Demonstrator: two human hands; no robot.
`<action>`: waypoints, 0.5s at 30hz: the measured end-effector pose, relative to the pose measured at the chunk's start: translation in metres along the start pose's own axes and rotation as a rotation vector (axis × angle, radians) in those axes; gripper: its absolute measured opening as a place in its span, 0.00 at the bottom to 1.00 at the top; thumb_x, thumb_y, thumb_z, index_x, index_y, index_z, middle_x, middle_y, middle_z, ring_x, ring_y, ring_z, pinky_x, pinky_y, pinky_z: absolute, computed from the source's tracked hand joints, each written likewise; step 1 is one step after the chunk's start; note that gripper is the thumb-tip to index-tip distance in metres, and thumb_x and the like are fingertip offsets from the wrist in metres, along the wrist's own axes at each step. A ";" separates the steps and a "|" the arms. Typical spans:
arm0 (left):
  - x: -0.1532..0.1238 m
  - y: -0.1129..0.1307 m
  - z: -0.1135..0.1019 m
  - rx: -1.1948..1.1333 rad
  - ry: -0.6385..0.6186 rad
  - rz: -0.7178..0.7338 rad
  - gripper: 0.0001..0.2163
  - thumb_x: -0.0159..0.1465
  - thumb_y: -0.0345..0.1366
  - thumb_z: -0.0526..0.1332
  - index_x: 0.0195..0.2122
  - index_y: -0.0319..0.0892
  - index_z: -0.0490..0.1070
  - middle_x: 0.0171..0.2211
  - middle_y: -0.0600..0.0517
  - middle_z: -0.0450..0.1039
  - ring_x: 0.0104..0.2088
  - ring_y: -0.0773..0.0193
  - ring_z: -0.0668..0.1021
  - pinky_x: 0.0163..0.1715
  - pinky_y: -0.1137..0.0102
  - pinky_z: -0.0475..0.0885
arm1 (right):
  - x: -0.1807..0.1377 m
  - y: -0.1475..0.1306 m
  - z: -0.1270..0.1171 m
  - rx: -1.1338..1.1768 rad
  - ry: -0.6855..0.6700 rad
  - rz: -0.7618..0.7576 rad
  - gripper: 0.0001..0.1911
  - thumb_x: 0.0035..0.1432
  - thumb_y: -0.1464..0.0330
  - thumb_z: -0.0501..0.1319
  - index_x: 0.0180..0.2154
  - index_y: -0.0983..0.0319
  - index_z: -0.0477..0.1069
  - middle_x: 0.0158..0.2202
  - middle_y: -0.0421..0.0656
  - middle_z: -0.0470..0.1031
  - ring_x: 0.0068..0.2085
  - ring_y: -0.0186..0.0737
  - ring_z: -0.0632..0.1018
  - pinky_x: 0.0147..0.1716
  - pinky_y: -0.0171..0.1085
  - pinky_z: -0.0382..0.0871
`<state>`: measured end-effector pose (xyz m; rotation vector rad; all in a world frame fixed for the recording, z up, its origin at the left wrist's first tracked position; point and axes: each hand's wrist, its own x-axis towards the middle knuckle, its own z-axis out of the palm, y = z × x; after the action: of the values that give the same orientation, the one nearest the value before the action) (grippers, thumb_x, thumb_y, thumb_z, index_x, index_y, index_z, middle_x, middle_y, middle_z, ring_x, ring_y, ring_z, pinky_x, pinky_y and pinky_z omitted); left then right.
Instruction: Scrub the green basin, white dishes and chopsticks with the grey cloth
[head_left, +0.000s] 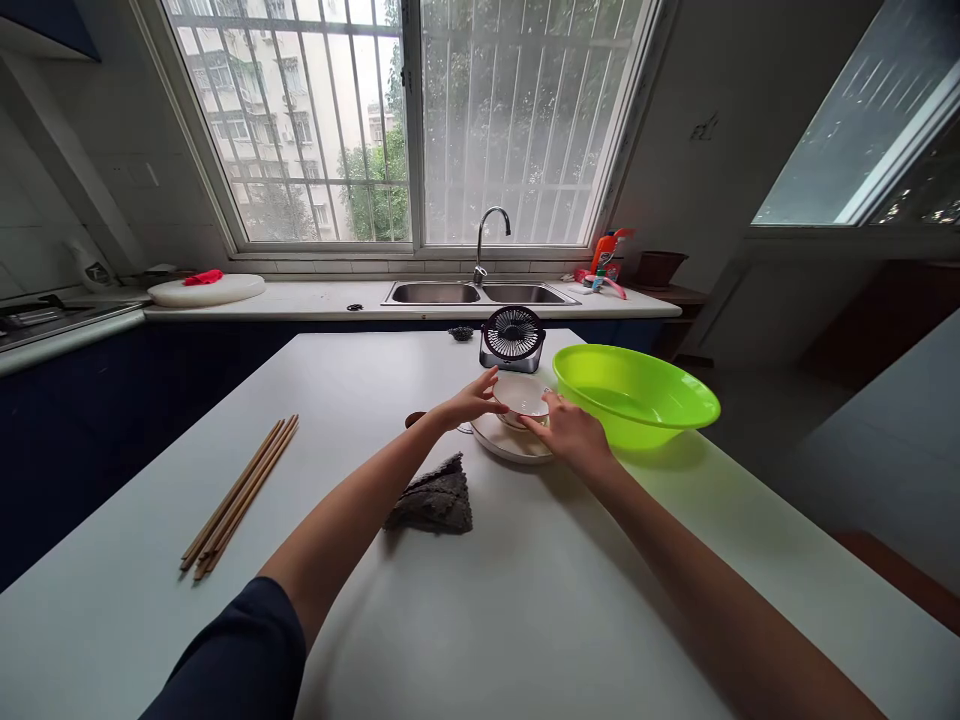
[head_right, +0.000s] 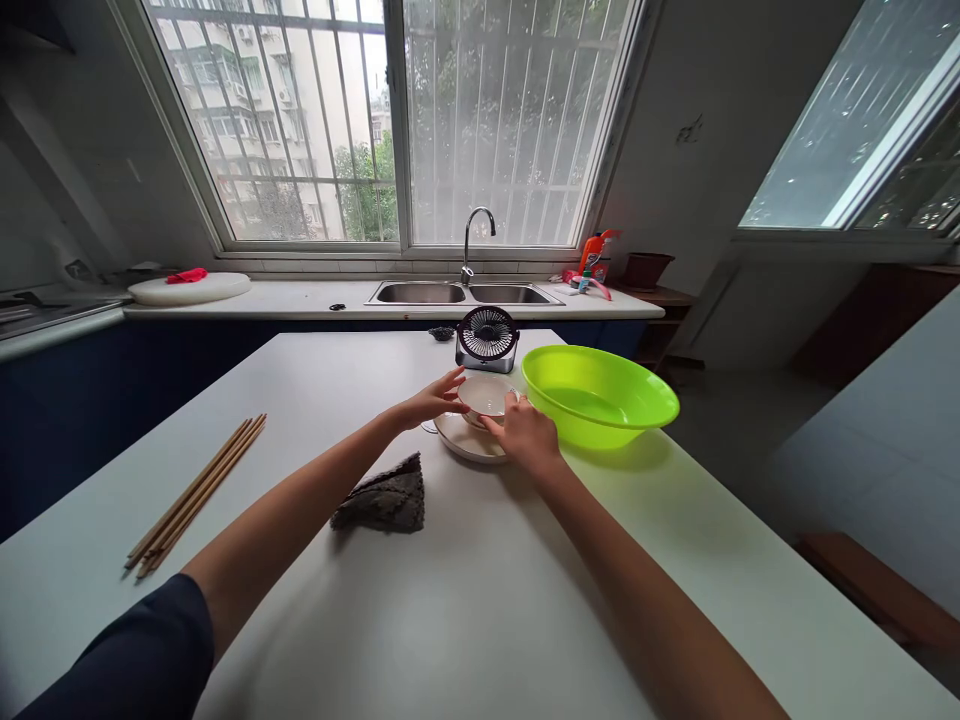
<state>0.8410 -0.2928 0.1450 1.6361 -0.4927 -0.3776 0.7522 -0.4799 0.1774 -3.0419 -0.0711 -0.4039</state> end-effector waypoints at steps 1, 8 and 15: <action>0.000 0.001 0.001 0.016 0.003 -0.001 0.58 0.45 0.43 0.78 0.72 0.52 0.43 0.73 0.36 0.43 0.70 0.39 0.57 0.65 0.49 0.59 | -0.001 0.000 0.000 -0.017 -0.003 -0.001 0.30 0.66 0.50 0.57 0.55 0.68 0.69 0.48 0.59 0.79 0.47 0.55 0.82 0.35 0.40 0.73; -0.017 0.021 -0.004 0.211 0.148 0.063 0.45 0.51 0.37 0.74 0.69 0.46 0.56 0.70 0.38 0.53 0.68 0.41 0.61 0.64 0.50 0.60 | -0.004 0.000 -0.004 -0.113 0.038 -0.025 0.32 0.64 0.49 0.58 0.56 0.68 0.69 0.52 0.60 0.77 0.42 0.55 0.83 0.31 0.40 0.72; -0.082 0.082 -0.048 0.467 0.333 0.172 0.11 0.57 0.37 0.68 0.41 0.42 0.80 0.41 0.47 0.80 0.41 0.57 0.79 0.49 0.60 0.73 | -0.011 -0.009 -0.019 -0.064 0.144 -0.079 0.25 0.66 0.54 0.57 0.55 0.65 0.71 0.51 0.54 0.79 0.42 0.54 0.82 0.30 0.39 0.71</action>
<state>0.7877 -0.2159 0.2292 2.0391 -0.4853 0.1534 0.7365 -0.4729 0.1930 -3.0688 -0.1731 -0.6409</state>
